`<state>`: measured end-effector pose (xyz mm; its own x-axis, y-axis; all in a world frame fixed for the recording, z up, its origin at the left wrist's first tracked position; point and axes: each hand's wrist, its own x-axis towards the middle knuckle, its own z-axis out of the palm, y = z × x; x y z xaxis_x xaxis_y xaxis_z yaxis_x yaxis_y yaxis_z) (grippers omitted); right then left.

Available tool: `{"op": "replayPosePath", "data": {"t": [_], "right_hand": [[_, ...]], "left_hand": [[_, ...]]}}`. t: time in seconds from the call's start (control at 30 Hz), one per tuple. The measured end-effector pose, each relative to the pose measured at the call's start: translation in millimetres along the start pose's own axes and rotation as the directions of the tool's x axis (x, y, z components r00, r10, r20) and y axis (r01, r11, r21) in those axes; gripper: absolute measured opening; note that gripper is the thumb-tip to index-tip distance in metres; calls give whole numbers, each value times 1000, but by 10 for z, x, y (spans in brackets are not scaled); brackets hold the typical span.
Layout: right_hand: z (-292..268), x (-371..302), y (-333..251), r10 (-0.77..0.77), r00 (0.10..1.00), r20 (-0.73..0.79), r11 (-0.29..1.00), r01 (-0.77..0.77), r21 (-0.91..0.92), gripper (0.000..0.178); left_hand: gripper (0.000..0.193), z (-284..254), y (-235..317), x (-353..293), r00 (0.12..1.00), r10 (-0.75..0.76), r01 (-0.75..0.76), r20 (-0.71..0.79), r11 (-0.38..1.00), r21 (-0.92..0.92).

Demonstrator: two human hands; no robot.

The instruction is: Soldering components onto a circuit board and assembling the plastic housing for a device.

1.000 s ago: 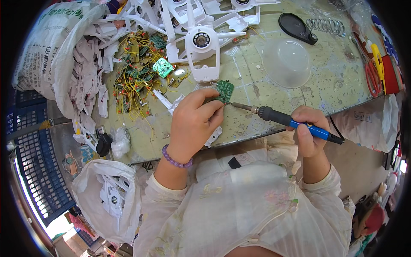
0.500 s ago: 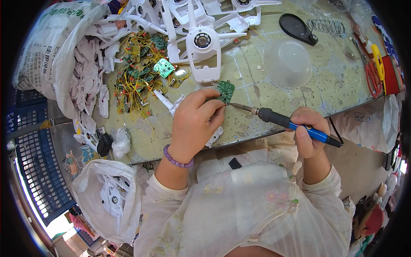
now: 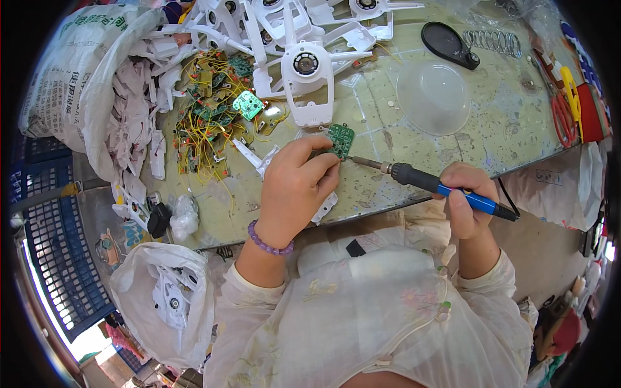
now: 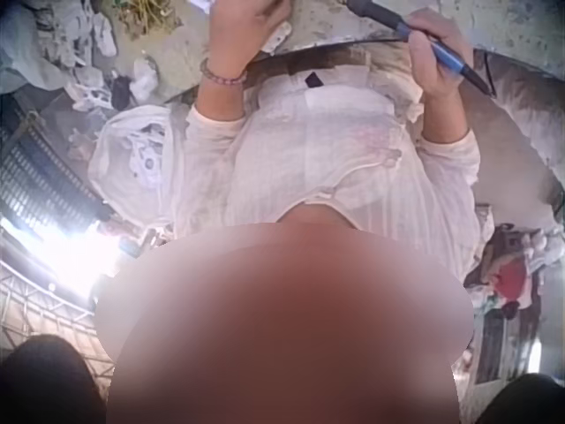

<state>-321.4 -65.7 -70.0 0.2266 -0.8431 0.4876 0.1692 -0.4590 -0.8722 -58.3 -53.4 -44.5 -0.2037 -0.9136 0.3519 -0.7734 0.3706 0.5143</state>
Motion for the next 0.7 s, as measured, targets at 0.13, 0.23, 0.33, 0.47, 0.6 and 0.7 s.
{"op": "replayPosePath", "data": {"t": [0.13, 0.23, 0.33, 0.47, 0.6, 0.7], "right_hand": [[-21, -35, -2, -41, 995, -89, 997, 46, 57, 14], [58, -86, -54, 63, 936, -348, 982, 4, 188, 15], [-90, 45, -164, -97, 763, -639, 995, 69, -70, 22], [-778, 392, -549, -602, 408, -686, 751, -2, -660, 23], [-928, 991, -852, -384, 588, -711, 811, -153, -564, 23], [-996, 1303, -735, -273, 750, -603, 799, -172, -576, 23]], "left_hand": [[15, -11, 26, 28, 1000, 2, -2, -2, 1000, -9], [14, -37, 44, 31, 1000, 18, -18, 2, 1000, 13], [13, -82, 34, -12, 1000, -9, 8, 19, 999, 31], [13, -69, 58, -7, 1000, 18, -18, 0, 1000, -3], [12, -77, 32, -17, 999, 38, -38, -13, 999, -11], [11, -80, 31, -22, 999, 37, -37, -12, 999, -17]]}}
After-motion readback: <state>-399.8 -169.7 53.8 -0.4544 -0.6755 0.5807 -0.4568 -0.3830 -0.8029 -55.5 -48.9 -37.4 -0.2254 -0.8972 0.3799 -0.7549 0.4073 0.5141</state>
